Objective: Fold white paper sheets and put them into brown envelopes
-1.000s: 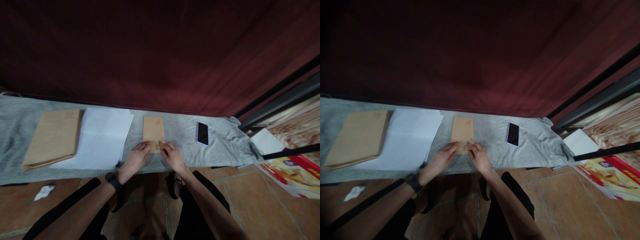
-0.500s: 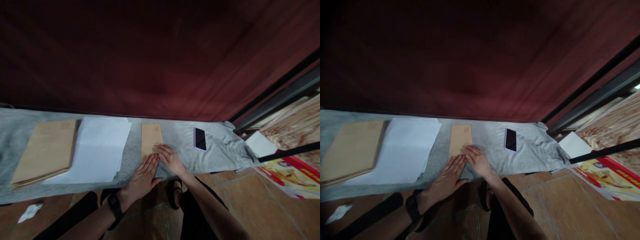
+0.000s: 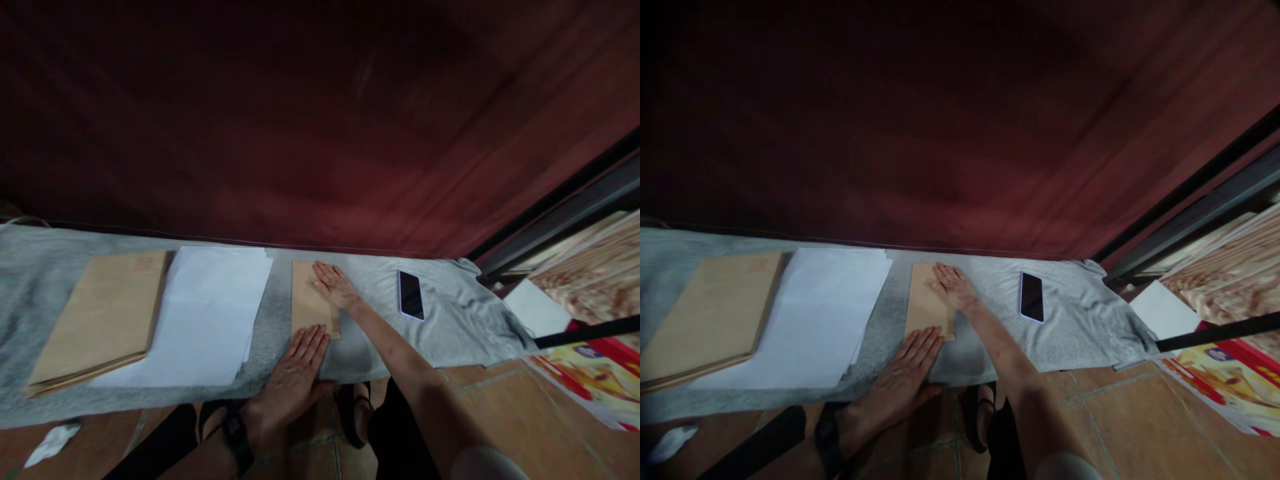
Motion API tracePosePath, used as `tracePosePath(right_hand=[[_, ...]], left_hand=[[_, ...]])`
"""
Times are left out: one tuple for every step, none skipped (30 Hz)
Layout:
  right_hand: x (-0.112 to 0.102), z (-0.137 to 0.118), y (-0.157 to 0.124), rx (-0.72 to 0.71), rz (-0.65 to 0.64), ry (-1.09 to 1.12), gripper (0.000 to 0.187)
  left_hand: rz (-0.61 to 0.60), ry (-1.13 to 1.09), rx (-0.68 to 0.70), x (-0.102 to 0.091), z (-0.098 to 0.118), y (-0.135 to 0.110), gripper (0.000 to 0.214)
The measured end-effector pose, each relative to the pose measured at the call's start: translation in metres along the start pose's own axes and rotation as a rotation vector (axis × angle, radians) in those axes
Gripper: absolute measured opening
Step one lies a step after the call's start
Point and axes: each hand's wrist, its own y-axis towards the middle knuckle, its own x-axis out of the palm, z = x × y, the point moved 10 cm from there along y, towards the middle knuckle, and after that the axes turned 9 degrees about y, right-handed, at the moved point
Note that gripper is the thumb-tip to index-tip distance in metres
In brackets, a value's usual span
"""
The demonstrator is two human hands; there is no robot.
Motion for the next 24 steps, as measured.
tracePosePath(right_hand=[[0.002, -0.003, -0.005, -0.009, -0.019, 0.002, 0.054], [0.004, -0.006, -0.012, -0.021, -0.045, 0.008, 0.054], [0.006, -0.01, -0.019, -0.035, -0.074, 0.017, 0.055], [0.009, -0.015, -0.027, -0.059, -0.106, 0.032, 0.055], [0.011, -0.021, -0.036, -0.082, -0.132, 0.049, 0.056], [0.013, -0.027, -0.044, -0.105, -0.159, 0.069, 0.057], [0.014, -0.033, -0.053, -0.127, -0.188, 0.094, 0.057], [0.015, -0.039, -0.062, -0.14, -0.214, 0.12, 0.057], [0.016, -0.045, -0.07, -0.144, -0.242, 0.145, 0.056], [0.016, -0.05, -0.078, -0.139, -0.266, 0.17, 0.056], [0.015, -0.054, -0.086, -0.135, -0.29, 0.197, 0.055], [0.014, -0.059, -0.093, -0.134, -0.318, 0.227, 0.055], [0.013, -0.064, -0.1, -0.136, -0.35, 0.26, 0.054], [0.012, -0.068, -0.105, -0.137, -0.379, 0.297, 0.053], [0.01, -0.071, -0.108, -0.131, -0.401, 0.339, 0.051], [0.008, -0.071, -0.109, -0.117, -0.41, 0.382, 0.05], [0.005, -0.07, -0.106, -0.097, -0.403, 0.42, 0.051], [0.003, -0.068, -0.101, -0.077, -0.385, 0.446, 0.053], [0.001, -0.065, -0.092, -0.06, -0.361, 0.455, 0.055], [0.001, -0.062, -0.081, -0.049, -0.332, 0.439, 0.056], [0.003, -0.06, -0.069, -0.058, -0.32, 0.396, 0.056], [0.006, -0.057, -0.055, -0.059, -0.308, 0.332, 0.056], [0.009, -0.053, -0.039, -0.044, -0.287, 0.258, 0.057], [0.012, -0.048, -0.024, -0.019, -0.263, 0.186, 0.056]], left_hand=[[-0.001, -0.002, -0.001, 0.0, 0.0, 0.0, 0.083], [-0.002, -0.003, -0.006, -0.001, 0.0, 0.0, 0.082], [-0.005, -0.002, -0.013, -0.002, -0.001, 0.0, 0.081], [-0.009, -0.001, -0.02, -0.003, -0.001, 0.0, 0.081], [-0.014, 0.001, -0.024, -0.003, -0.001, 0.001, 0.08], [-0.015, 0.005, -0.026, -0.004, -0.001, 0.001, 0.08], [-0.014, 0.01, -0.027, -0.004, -0.001, 0.001, 0.079], [-0.008, 0.016, -0.029, -0.004, -0.001, 0.001, 0.079], [0.002, 0.021, -0.031, -0.004, -0.001, 0.001, 0.079], [0.017, 0.026, -0.033, -0.004, 0.0, 0.0, 0.078], [0.034, 0.033, -0.036, -0.003, 0.0, -0.001, 0.078], [0.052, 0.042, -0.039, -0.003, 0.0, -0.002, 0.078], [0.07, 0.054, -0.039, -0.002, 0.0, -0.003, 0.077], [0.082, 0.068, -0.039, -0.002, 0.001, -0.003, 0.076], [0.09, 0.082, -0.039, -0.003, 0.002, -0.003, 0.075], [0.091, 0.091, -0.037, -0.003, 0.002, -0.003, 0.075], [0.09, 0.093, -0.034, -0.004, 0.003, -0.003, 0.075], [0.084, 0.089, -0.032, -0.005, 0.004, -0.002, 0.075], [0.074, 0.082, -0.032, -0.005, 0.004, -0.001, 0.075], [0.063, 0.074, -0.036, -0.006, 0.004, 0.0, 0.076], [0.053, 0.066, -0.038, -0.006, 0.004, 0.0, 0.076], [0.044, 0.058, -0.038, -0.005, 0.004, 0.001, 0.076], [0.038, 0.049, -0.039, -0.005, 0.003, 0.001, 0.077], [0.033, 0.037, -0.04, -0.005, 0.003, 0.002, 0.077]])
